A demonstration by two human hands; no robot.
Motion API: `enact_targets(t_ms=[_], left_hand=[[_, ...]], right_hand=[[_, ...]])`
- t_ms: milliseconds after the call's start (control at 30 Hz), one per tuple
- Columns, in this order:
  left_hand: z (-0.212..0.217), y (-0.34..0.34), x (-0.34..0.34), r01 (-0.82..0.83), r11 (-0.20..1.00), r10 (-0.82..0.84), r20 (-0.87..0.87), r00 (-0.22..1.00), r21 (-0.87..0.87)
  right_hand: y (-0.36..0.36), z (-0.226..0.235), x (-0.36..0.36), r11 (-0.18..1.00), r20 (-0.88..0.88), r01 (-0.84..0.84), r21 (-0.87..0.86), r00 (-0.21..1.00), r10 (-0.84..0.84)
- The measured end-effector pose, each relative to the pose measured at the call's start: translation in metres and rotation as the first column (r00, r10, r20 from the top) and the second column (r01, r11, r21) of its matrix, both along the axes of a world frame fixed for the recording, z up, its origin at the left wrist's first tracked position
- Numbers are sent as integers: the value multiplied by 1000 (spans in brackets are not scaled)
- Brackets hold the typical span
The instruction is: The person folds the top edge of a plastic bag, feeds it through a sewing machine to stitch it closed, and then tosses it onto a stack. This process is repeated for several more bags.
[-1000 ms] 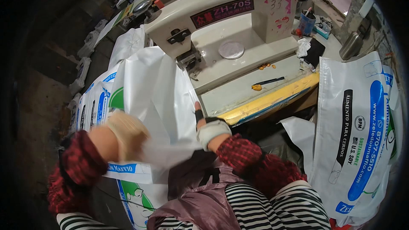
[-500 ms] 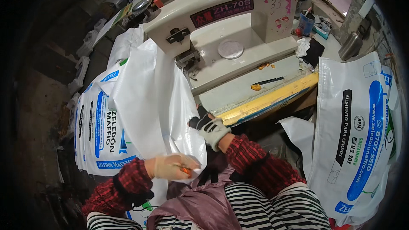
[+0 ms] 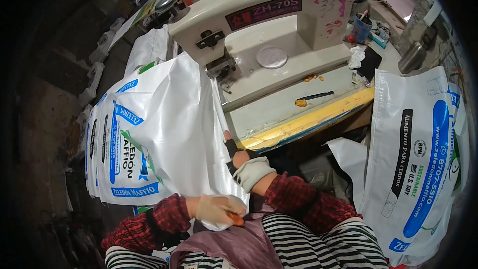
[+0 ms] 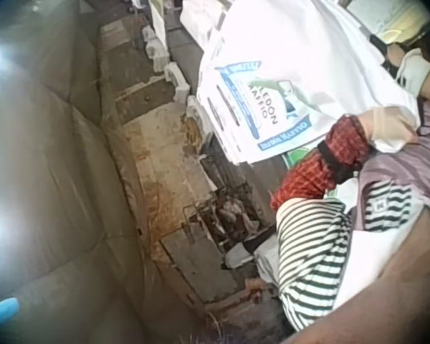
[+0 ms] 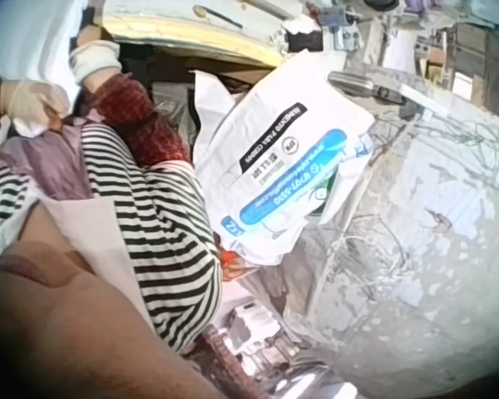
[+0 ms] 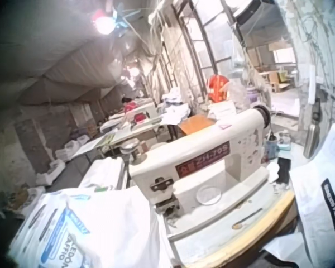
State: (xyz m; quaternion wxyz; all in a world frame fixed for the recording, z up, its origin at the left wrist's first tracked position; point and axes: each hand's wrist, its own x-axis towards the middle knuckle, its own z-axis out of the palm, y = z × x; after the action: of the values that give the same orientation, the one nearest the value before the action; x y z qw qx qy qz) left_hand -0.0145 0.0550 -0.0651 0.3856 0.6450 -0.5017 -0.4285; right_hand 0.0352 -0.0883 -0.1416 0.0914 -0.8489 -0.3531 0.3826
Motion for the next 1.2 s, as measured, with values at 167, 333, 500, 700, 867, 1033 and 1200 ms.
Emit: enact_targets(t_ms=[167,333,500,700,867,1033,1200], left_hand=[[65,-50,7,76,763,-305,254,918,642],[32,-50,21,-129,700,-199,365,910,702],[86,-37,48,-386,631,-244,645,725,673],[98,-38,46,-96,576,-415,391,822,812],[35,-68,8,94,627,-460,270,846,773],[98,-78,29,210,517,-618,191,763,830],[99,-85,34,187,441,-631,155,760,878]], right_hand=[[-3,6,15,927,42,364,94,928,-369],[17,41,83,714,47,665,221,724,-689],[19,26,91,593,82,696,405,619,-781],[26,-4,72,500,190,441,746,578,-794],[24,-21,38,152,-138,338,929,696,-705],[6,41,26,977,157,200,74,965,-209],[17,70,65,715,155,630,303,707,-690]])
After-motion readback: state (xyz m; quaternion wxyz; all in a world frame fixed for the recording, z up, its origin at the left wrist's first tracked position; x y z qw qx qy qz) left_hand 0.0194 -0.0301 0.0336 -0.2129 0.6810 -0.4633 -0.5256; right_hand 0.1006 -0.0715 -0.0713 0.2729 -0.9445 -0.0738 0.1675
